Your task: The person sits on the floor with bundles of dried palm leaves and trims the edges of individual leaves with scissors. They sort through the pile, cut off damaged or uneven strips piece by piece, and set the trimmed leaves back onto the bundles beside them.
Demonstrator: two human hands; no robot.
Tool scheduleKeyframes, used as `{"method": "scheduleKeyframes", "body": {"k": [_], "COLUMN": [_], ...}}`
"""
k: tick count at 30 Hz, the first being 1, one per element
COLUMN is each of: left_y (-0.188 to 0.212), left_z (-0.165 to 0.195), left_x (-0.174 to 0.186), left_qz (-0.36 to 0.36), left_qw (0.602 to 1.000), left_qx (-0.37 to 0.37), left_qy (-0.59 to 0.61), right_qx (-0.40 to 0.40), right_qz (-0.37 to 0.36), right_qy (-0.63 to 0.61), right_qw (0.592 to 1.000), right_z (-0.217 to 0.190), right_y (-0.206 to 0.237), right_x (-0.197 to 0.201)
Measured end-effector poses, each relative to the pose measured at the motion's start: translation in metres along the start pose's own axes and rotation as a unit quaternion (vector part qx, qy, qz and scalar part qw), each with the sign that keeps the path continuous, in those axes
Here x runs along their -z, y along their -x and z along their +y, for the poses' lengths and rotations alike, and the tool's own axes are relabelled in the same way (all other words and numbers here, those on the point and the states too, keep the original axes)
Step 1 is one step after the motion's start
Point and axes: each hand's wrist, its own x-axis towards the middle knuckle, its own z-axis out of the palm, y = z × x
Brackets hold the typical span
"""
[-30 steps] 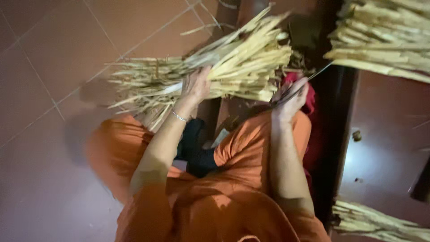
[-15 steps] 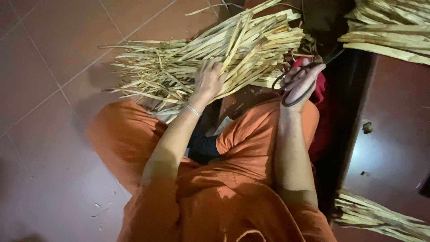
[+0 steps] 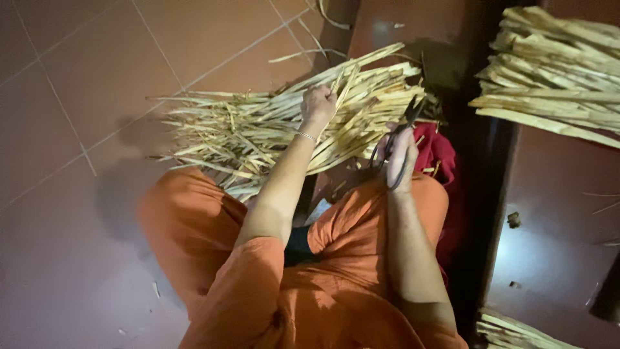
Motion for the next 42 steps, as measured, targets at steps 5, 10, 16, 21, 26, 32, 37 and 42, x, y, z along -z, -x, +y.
{"method": "scheduleKeyframes", "body": {"k": [5,10,16,21,26,32,37,42], "left_y": [0.010,0.055,0.093,0.100,0.102,0.102,0.104,0.103], "left_z": [0.005,0.016,0.016,0.012,0.013,0.011,0.007,0.007], "left_x": [0.018,0.043,0.046,0.038,0.036,0.029,0.025,0.026], "left_qz": [-0.088,-0.129,-0.121,-0.109,-0.091,-0.104,-0.121,-0.109], "left_qw": [0.918,0.869,0.889,0.900,0.915,0.892,0.889,0.895], "left_qx": [0.008,0.028,-0.031,-0.079,-0.066,-0.024,-0.030,-0.046], "left_qy": [0.387,0.477,0.441,0.415,0.387,0.440,0.441,0.431], "right_qx": [-0.014,0.032,0.081,0.102,0.164,0.055,0.111,0.082], "right_qz": [-0.039,-0.080,-0.138,-0.123,-0.114,-0.116,-0.127,-0.098], "right_qy": [0.050,0.199,0.240,0.304,0.359,0.307,0.334,0.371], "right_qw": [0.998,0.976,0.957,0.939,0.912,0.943,0.927,0.920], "right_z": [-0.002,-0.001,0.004,0.004,0.010,0.015,0.012,0.014], "right_y": [0.002,0.014,0.038,0.041,0.041,0.041,0.040,0.044], "right_x": [-0.004,-0.017,-0.019,-0.013,-0.011,-0.011,-0.010,-0.015]}}
